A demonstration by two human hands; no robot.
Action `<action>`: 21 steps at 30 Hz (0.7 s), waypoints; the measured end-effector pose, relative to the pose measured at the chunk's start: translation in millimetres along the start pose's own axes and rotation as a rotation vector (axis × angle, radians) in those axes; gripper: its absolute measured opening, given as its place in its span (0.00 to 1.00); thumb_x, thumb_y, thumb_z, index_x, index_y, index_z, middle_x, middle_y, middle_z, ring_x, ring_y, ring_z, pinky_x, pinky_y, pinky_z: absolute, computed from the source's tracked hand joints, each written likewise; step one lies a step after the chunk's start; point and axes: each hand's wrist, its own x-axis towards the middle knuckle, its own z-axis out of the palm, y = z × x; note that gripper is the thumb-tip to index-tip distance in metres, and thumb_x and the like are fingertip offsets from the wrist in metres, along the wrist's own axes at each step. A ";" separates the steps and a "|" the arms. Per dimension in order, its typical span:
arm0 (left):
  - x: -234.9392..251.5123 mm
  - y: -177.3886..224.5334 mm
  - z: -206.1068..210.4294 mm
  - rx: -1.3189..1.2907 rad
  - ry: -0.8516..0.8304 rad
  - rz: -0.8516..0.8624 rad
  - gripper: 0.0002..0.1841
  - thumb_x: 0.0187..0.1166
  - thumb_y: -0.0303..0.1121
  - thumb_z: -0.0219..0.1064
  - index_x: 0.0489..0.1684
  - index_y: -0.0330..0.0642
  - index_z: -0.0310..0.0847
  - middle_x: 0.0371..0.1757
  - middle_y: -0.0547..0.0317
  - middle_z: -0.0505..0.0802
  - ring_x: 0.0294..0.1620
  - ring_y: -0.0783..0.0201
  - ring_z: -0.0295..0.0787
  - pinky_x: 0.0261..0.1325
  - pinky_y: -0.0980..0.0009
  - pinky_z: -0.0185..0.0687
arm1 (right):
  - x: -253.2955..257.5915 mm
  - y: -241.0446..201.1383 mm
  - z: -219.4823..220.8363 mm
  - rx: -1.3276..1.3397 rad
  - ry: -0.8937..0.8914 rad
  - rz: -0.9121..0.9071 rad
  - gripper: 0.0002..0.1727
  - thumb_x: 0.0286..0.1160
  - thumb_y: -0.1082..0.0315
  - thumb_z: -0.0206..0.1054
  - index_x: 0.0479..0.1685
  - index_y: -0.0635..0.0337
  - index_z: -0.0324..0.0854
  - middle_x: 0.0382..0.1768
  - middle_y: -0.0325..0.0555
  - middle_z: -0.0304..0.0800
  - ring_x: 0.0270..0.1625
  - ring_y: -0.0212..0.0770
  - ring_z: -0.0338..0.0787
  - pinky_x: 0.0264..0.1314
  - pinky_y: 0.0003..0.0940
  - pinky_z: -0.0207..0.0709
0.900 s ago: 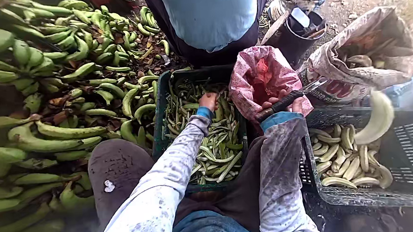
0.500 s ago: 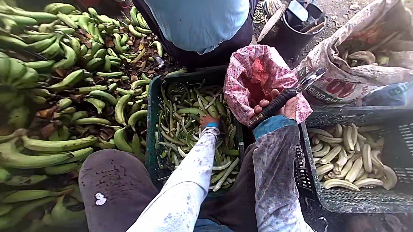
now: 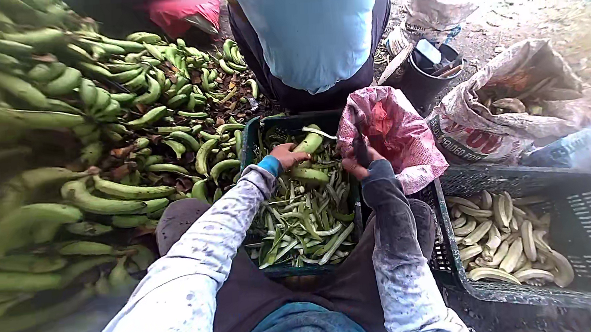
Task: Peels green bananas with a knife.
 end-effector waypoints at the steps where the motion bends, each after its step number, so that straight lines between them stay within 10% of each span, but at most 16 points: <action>1: -9.2 4.5 -5.4 0.037 -0.035 0.029 0.26 0.81 0.41 0.72 0.69 0.28 0.78 0.64 0.28 0.86 0.68 0.36 0.82 0.75 0.38 0.70 | 9.1 30.3 5.1 -0.107 -0.031 -0.087 0.23 0.68 0.65 0.77 0.61 0.68 0.82 0.47 0.57 0.91 0.47 0.44 0.90 0.57 0.46 0.83; 4: -35.0 20.7 -14.1 0.154 -0.151 0.102 0.24 0.84 0.42 0.69 0.65 0.27 0.81 0.60 0.30 0.88 0.61 0.39 0.86 0.70 0.41 0.75 | 47.2 129.6 23.6 -0.339 -0.107 -0.415 0.24 0.61 0.45 0.80 0.54 0.45 0.89 0.46 0.38 0.95 0.50 0.38 0.93 0.57 0.48 0.87; 6: -47.4 27.3 -18.3 0.194 -0.201 0.155 0.23 0.88 0.42 0.64 0.62 0.26 0.82 0.59 0.30 0.89 0.62 0.40 0.86 0.71 0.42 0.74 | 46.2 136.2 40.8 -0.352 -0.163 -0.503 0.31 0.53 0.46 0.85 0.58 0.50 0.89 0.56 0.44 0.94 0.61 0.43 0.91 0.67 0.49 0.84; 11: -46.1 11.2 -30.1 -0.063 -0.105 -0.015 0.30 0.90 0.52 0.56 0.63 0.26 0.81 0.60 0.33 0.88 0.60 0.45 0.85 0.68 0.44 0.75 | -16.3 26.5 63.4 -0.381 -0.397 0.096 0.36 0.68 0.60 0.82 0.76 0.65 0.77 0.67 0.64 0.86 0.73 0.55 0.84 0.82 0.54 0.70; 15: -28.3 -17.8 -21.6 -0.434 0.188 -0.235 0.29 0.90 0.56 0.52 0.60 0.34 0.80 0.42 0.50 0.87 0.32 0.63 0.80 0.39 0.64 0.80 | -37.3 32.4 86.2 -0.312 -0.373 0.247 0.31 0.74 0.53 0.77 0.68 0.69 0.80 0.62 0.65 0.88 0.67 0.53 0.86 0.77 0.52 0.73; 21: 19.9 -76.1 -23.1 -0.669 0.358 -0.296 0.33 0.93 0.56 0.48 0.71 0.29 0.74 0.55 0.39 0.85 0.45 0.53 0.81 0.55 0.55 0.78 | -104.1 38.5 81.0 -0.258 -0.273 0.298 0.32 0.70 0.54 0.78 0.68 0.69 0.80 0.58 0.64 0.90 0.64 0.54 0.88 0.74 0.53 0.76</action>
